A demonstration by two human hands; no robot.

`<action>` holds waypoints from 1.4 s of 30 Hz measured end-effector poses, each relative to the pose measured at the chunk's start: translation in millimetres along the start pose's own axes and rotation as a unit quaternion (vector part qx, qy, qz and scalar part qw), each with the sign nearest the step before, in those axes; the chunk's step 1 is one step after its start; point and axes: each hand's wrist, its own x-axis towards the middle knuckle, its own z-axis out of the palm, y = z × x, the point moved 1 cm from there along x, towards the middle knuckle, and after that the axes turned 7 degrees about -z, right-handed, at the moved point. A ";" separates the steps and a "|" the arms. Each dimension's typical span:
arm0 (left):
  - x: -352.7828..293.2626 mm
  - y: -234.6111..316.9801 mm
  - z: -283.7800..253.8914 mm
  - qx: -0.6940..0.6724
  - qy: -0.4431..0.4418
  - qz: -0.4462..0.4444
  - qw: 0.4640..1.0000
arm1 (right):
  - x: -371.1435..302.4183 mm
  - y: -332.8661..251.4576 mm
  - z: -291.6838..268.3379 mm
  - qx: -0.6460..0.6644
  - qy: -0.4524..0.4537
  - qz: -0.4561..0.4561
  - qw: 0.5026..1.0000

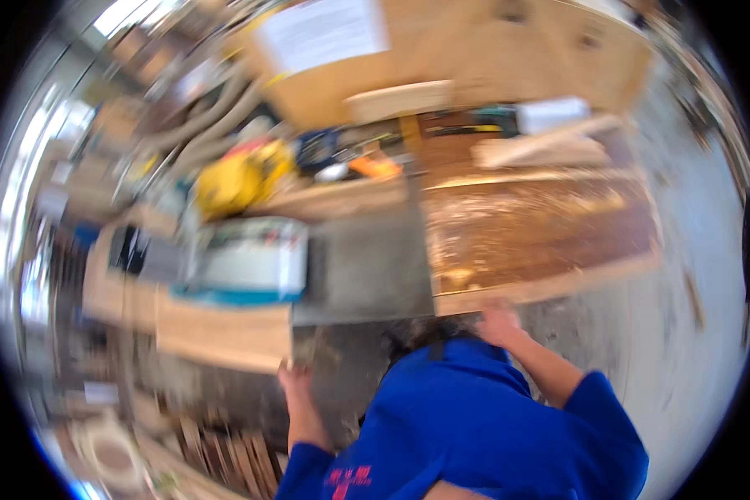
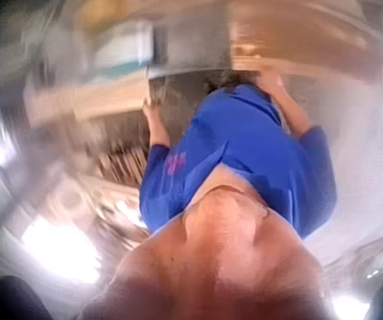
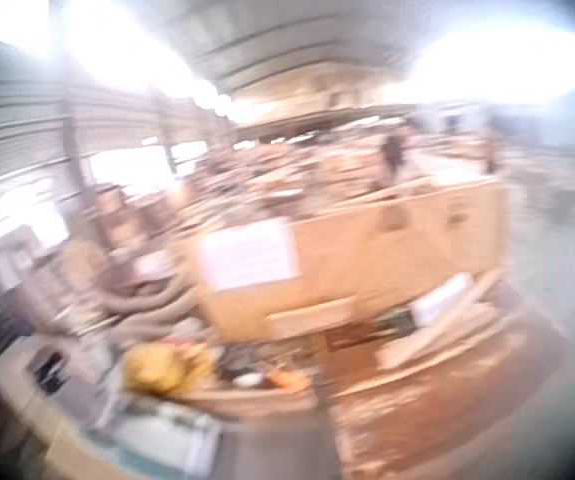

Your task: The person measures a large wooden board with a folding ruler and marks a rectangular section. They then move the board to a table saw and cut along the marked line to separate a smaller piece. The person handles the cut piece and the remaining board, placing them on the workbench.

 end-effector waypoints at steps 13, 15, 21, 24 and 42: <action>28.0 54.7 13.1 0.006 -0.031 -0.017 0.999 | -0.4 -25.0 6.1 -0.006 -0.018 0.108 0.994; 49.5 65.1 -22.1 0.231 -0.060 0.139 0.961 | 5.2 -21.2 0.7 0.000 -0.020 0.092 0.996; 84.8 86.2 -31.4 0.467 0.009 0.235 0.853 | 0.0 -24.3 6.0 0.006 -0.011 0.129 0.992; 78.0 99.9 -19.8 0.427 0.007 0.199 0.882 | 6.0 -25.0 18.1 0.008 -0.008 0.134 0.991; 111.4 210.0 -53.6 0.307 0.048 0.122 0.943 | 21.3 -45.4 29.5 0.025 0.084 0.159 0.983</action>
